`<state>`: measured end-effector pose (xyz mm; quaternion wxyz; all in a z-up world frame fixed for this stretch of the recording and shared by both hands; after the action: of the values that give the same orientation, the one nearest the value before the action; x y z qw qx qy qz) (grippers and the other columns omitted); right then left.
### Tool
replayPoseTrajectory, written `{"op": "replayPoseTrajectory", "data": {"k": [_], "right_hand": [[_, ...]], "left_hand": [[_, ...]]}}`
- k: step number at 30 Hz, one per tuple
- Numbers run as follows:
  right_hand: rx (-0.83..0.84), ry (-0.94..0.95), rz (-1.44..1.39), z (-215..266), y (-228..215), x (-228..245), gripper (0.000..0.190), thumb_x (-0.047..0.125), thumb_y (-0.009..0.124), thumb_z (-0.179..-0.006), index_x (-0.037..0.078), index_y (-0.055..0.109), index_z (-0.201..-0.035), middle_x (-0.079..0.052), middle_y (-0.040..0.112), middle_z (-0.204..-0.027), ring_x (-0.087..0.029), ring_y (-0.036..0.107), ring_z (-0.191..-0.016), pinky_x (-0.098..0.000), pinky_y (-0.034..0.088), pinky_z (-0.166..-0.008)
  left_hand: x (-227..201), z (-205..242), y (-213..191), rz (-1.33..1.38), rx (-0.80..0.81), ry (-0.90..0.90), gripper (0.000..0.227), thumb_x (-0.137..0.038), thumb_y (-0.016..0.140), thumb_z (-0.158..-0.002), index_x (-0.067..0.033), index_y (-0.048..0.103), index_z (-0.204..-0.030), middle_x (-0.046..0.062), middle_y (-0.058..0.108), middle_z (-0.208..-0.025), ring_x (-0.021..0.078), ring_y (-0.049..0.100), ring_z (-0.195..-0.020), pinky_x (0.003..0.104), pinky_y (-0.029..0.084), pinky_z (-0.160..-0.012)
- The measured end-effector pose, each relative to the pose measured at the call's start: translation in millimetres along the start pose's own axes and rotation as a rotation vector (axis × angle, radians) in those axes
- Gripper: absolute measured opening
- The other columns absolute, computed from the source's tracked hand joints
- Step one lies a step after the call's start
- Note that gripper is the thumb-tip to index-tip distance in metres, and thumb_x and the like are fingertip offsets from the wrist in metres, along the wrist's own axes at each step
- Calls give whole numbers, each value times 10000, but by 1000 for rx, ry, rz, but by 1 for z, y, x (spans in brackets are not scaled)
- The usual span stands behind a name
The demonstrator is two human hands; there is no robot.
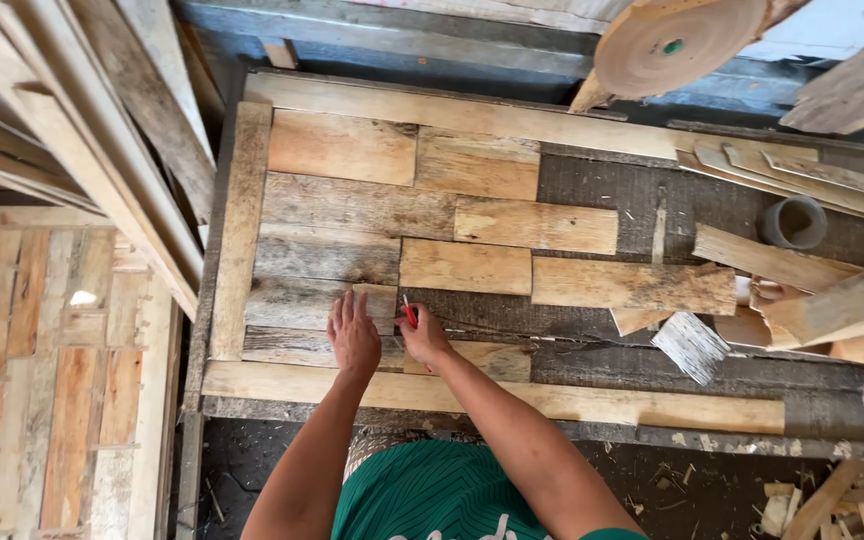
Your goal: Arranging and trimming wooden strips on a flat surface to create a pattern.
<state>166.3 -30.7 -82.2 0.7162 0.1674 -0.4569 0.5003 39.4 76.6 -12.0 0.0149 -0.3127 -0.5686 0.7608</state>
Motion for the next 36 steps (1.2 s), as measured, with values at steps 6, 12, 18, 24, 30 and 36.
{"op": "replayPoseTrajectory", "data": {"k": [6, 12, 18, 24, 30, 36], "right_hand": [[-21, 30, -121, -5, 5, -7, 354, 105, 586, -983, 44, 520, -1325, -96, 742, -1121, -163, 702, -852, -337, 591, -683], [-88, 121, -96, 7, 2, 14, 362, 112, 637, -975, 42, 546, -1318, -99, 734, -1013, -171, 664, -746, -343, 553, -635], [-116, 171, -75, 17, 3, 36, 361, 134, 713, -935, 32, 606, -1264, -76, 678, -858, -188, 616, -668, -368, 498, -585], [-140, 74, 26, -1, 8, 18, 318, 169, 760, -903, 6, 657, -1156, -65, 691, -840, -196, 641, -713, -377, 518, -646], [-230, 84, -2, 5, -42, 31, 272, 200, 703, -944, 50, 626, -1156, -112, 656, -909, -221, 626, -737, -422, 521, -680], [-492, 25, -103, -28, -141, 15, 249, 157, 725, -952, 48, 638, -1159, -92, 679, -934, -196, 629, -770, -367, 519, -692]], "left_hand": [[4, -2, -21, 154, -115, 34, 530, -105, 437, -1020, -116, 422, -1550, 116, 495, -1559, 324, 380, -1485, 537, 276, -1191], [9, -7, -23, 121, -40, -18, 545, -102, 440, -1017, -144, 403, -1559, 100, 563, -1473, 289, 430, -1440, 520, 317, -1133], [11, -11, -22, 90, -4, -23, 542, -100, 443, -1013, -150, 404, -1552, 92, 571, -1456, 276, 423, -1431, 528, 314, -1122], [11, -10, -29, 113, 6, -15, 548, -96, 455, -1001, -151, 422, -1545, 80, 590, -1421, 271, 451, -1408, 523, 331, -1108], [-20, -13, -49, 172, -88, 10, 491, -109, 496, -977, -168, 497, -1465, 70, 611, -1385, 290, 485, -1348, 540, 332, -1108], [-79, -19, -24, 397, -1, 233, 351, -150, 559, -983, -115, 608, -1329, 139, 693, -1158, 376, 655, -1074, 507, 532, -894]]}}
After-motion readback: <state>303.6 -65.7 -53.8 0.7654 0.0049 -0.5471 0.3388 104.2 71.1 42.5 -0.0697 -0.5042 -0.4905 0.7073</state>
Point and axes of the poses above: each hand's wrist, its own z-axis away from the middle knuckle, its own y-axis out of the palm, x = y × z, the point moved 9 cm from there along -z, towards the middle knuckle
